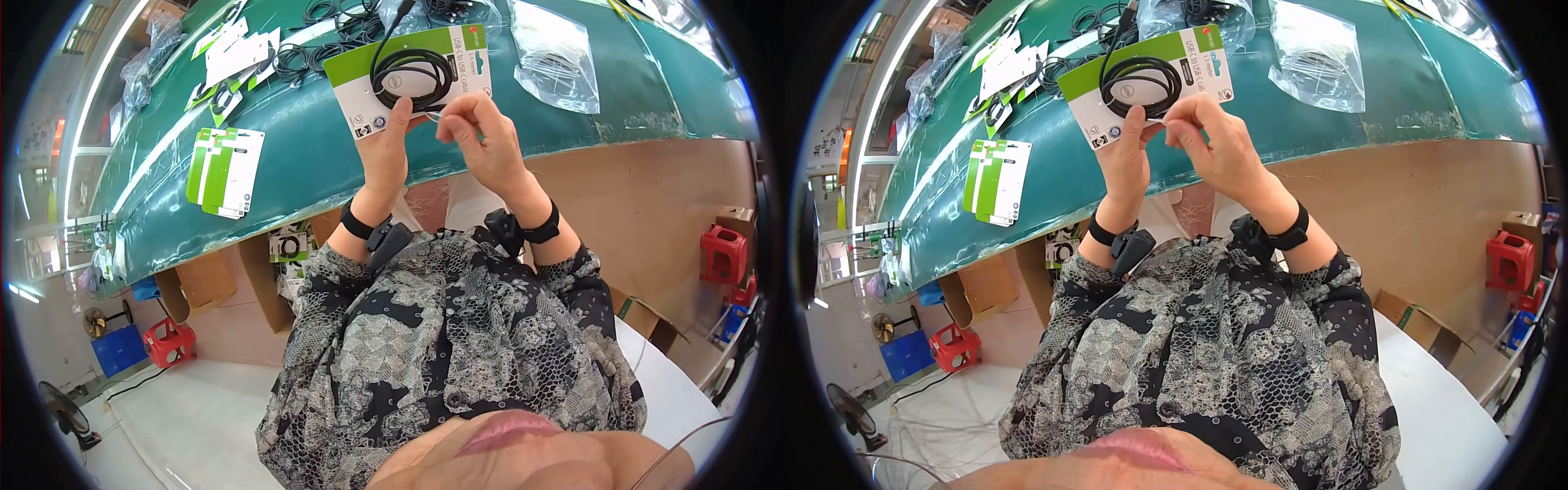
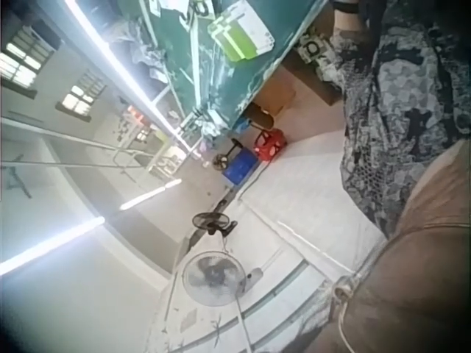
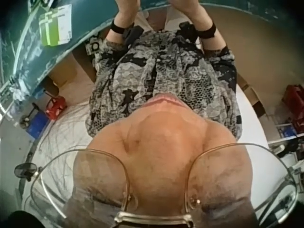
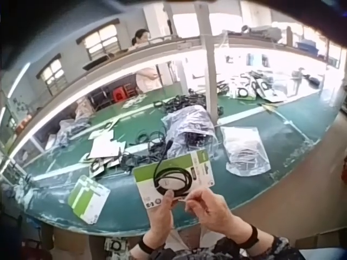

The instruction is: The person picks up a USB cable and a cardboard backing, then threads a plastic tie through the backing and around the cable to secure them together. After pulling the tie tight, the person sets the assembly aside and repeats the process with another cable and backing.

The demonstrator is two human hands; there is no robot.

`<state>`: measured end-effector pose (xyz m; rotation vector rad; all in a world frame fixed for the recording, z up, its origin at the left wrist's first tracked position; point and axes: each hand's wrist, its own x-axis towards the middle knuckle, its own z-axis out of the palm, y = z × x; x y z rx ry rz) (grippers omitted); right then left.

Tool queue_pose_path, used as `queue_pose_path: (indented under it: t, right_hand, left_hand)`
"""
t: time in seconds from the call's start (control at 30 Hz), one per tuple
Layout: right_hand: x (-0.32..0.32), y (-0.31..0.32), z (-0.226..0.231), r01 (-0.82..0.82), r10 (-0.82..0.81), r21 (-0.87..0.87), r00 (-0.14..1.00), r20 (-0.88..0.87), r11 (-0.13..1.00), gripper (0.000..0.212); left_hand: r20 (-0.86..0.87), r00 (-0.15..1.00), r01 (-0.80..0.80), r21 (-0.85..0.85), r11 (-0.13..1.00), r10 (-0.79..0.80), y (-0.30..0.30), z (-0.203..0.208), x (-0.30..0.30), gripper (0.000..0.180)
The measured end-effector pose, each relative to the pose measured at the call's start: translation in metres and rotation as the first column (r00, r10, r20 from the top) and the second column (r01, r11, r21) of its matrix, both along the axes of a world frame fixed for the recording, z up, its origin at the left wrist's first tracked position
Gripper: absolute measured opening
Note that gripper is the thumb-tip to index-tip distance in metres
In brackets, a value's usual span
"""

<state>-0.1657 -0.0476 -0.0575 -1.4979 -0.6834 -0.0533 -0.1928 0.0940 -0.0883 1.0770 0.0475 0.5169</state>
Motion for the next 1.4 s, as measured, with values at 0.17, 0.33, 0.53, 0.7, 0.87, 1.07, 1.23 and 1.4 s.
queue_pose_path:
  t: [0.17, 0.33, 0.53, 0.7, 0.87, 1.07, 1.23, 1.4]
  right_hand:
    - [0.006, -0.005, 0.003, -0.098, 0.124, -0.183, 0.983, 0.136, 0.978, 0.006]
    - [0.011, -0.01, 0.006, -0.158, 0.193, -0.283, 0.976, 0.101, 0.946, 0.008]
    - [0.011, -0.012, 0.012, -0.163, 0.198, -0.318, 0.977, 0.083, 0.934, 0.008]
    - [0.008, -0.011, 0.009, -0.12, 0.152, -0.256, 0.982, 0.11, 0.959, 0.008]
    - [0.006, 0.003, 0.001, 0.275, -0.208, -0.105, 0.884, 0.419, 0.956, 0.009]
    - [0.01, 0.006, 0.002, 0.455, -0.247, -0.206, 0.749, 0.615, 0.866, 0.01]
    - [0.012, 0.004, 0.006, 0.525, -0.226, -0.231, 0.666, 0.71, 0.819, 0.012]
    - [0.014, 0.002, 0.006, 0.544, -0.216, -0.24, 0.643, 0.735, 0.804, 0.013]
  left_hand:
    - [0.004, 0.999, 0.034, 0.024, 0.999, -0.034, 0.002, -0.005, -0.003, 0.036]
    - [0.048, 0.995, 0.083, 0.011, 0.997, -0.083, 0.002, -0.002, -0.004, 0.035]
    - [0.063, 0.992, 0.104, 0.031, 0.994, -0.106, 0.004, 0.001, -0.004, 0.034]
    - [0.05, 0.992, 0.11, 0.045, 0.993, -0.113, 0.004, -0.001, -0.004, 0.034]
    - [0.034, 0.992, 0.121, 0.013, 0.993, -0.122, -0.002, 0.005, -0.002, 0.034]
    - [0.026, 0.998, 0.06, 0.026, 0.998, -0.061, -0.005, 0.005, -0.001, 0.033]
    - [0.054, 0.998, 0.012, 0.067, 0.998, -0.016, -0.007, 0.005, -0.002, 0.028]
    - [0.062, 0.997, -0.039, 0.084, 0.996, 0.033, -0.011, 0.008, -0.002, 0.024]
